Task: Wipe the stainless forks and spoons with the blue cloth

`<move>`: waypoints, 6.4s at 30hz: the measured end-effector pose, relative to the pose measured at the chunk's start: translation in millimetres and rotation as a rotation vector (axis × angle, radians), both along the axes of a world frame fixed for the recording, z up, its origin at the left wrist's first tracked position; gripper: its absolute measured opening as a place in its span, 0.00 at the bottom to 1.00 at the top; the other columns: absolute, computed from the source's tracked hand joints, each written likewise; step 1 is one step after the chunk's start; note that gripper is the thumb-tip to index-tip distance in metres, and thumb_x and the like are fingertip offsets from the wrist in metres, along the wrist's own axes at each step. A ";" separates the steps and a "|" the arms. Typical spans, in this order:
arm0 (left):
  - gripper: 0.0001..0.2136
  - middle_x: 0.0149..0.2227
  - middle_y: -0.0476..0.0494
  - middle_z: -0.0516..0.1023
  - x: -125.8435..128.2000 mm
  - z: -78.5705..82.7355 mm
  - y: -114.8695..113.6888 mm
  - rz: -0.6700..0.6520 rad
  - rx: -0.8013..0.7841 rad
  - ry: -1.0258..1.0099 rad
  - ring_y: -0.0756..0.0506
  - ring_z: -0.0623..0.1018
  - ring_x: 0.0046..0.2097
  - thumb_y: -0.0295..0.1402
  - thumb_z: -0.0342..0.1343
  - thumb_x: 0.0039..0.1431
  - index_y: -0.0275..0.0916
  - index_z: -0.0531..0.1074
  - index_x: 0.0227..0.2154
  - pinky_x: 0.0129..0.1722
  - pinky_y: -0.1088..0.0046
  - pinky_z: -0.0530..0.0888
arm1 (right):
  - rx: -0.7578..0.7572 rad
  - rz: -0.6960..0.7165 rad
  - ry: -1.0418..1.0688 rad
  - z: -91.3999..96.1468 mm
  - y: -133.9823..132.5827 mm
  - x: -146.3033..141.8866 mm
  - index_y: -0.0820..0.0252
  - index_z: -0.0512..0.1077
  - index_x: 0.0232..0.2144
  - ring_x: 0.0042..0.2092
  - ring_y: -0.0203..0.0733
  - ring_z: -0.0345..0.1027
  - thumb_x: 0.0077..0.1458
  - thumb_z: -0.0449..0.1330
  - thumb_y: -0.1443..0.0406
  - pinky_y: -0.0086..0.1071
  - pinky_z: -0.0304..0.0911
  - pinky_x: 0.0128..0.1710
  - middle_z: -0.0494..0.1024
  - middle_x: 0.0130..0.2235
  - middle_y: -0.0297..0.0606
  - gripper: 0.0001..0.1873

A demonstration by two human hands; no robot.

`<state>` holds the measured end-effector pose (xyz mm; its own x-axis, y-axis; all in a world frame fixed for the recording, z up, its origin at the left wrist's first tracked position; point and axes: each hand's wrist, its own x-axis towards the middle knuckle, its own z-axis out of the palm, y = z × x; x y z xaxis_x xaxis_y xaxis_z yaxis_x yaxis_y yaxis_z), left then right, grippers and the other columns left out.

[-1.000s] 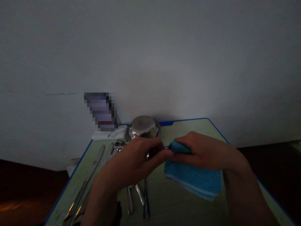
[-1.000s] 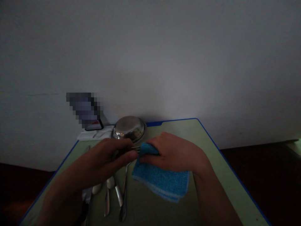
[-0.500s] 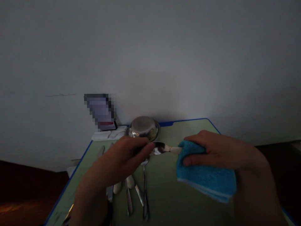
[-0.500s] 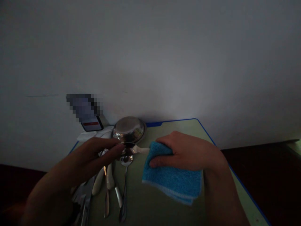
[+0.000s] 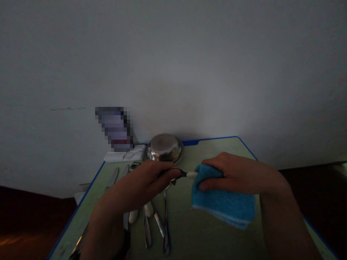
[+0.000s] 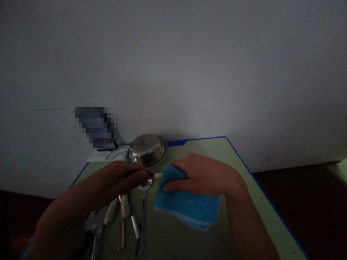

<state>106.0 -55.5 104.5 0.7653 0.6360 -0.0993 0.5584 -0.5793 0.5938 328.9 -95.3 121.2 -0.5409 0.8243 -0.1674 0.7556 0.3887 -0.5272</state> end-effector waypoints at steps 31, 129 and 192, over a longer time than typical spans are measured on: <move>0.17 0.29 0.51 0.75 -4.4 -3.9 -5.1 0.155 -0.007 -0.055 0.49 0.73 0.31 0.42 0.39 0.62 0.41 0.72 0.34 0.31 0.75 0.67 | 0.074 -0.141 0.021 -3.1 -5.4 11.9 0.57 0.70 0.36 0.32 0.37 0.67 0.51 0.54 0.49 0.29 0.56 0.28 0.74 0.31 0.33 0.19; 0.15 0.31 0.52 0.74 -4.2 9.5 -7.6 0.124 0.100 -0.195 0.51 0.73 0.33 0.37 0.41 0.63 0.43 0.63 0.50 0.33 0.78 0.68 | 0.238 -0.131 0.029 7.6 -19.4 7.5 0.56 0.69 0.39 0.37 0.40 0.67 0.54 0.52 0.52 0.31 0.57 0.37 0.75 0.36 0.35 0.17; 0.08 0.30 0.52 0.77 -13.4 17.0 -15.2 -0.070 -0.221 -0.186 0.53 0.74 0.32 0.34 0.45 0.62 0.40 0.68 0.38 0.32 0.79 0.69 | 0.110 -0.014 0.042 11.0 -10.0 -4.4 0.60 0.70 0.32 0.32 0.36 0.66 0.57 0.49 0.53 0.29 0.56 0.31 0.74 0.29 0.34 0.18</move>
<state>92.5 -70.6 121.5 0.8243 0.5599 -0.0834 0.3918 -0.4580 0.7979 324.4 -105.2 132.1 -0.5341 0.8438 -0.0530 0.7395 0.4359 -0.5130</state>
